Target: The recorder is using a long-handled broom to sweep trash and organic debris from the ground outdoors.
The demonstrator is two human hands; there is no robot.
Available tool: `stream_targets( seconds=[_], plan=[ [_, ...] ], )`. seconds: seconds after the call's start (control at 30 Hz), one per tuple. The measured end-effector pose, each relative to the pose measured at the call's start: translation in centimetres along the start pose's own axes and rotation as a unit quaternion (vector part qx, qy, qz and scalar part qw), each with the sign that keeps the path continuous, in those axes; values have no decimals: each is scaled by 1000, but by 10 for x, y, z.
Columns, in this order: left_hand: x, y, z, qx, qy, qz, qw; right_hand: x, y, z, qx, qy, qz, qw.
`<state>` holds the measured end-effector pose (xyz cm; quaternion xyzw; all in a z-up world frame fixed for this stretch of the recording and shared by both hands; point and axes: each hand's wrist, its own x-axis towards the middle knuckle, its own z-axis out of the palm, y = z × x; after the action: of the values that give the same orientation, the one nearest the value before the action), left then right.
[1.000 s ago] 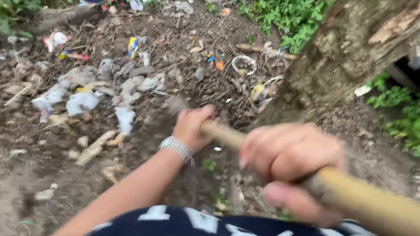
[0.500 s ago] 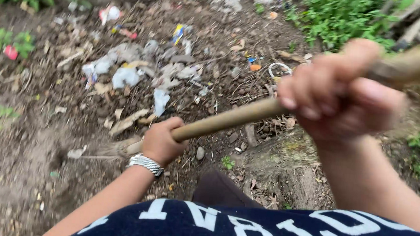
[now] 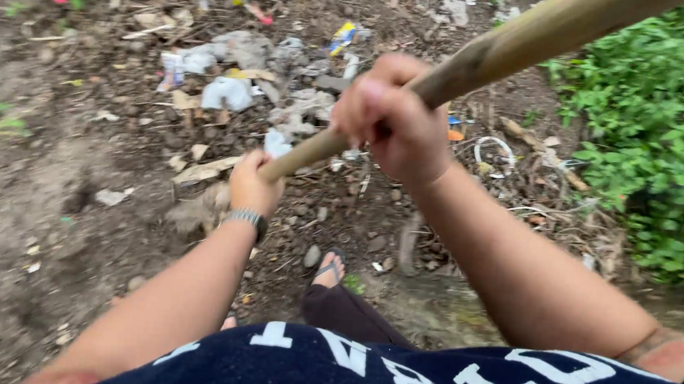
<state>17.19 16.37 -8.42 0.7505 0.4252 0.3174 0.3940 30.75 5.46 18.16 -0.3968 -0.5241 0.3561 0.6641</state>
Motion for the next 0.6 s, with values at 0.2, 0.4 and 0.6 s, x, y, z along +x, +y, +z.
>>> stream_targets(
  seconds=[0.2,0.4,0.6],
  plan=[
    [132,149,199,-147,-48,97,983,32,-94,-186,-91,12,-44,995],
    [128,197,225,-144,-45,76,986,19,-110,-238,-66,61,-49,995],
    [154,243,222,-161,-28,101,981,49,-168,-229,-149,45,-69,985]
  ],
)
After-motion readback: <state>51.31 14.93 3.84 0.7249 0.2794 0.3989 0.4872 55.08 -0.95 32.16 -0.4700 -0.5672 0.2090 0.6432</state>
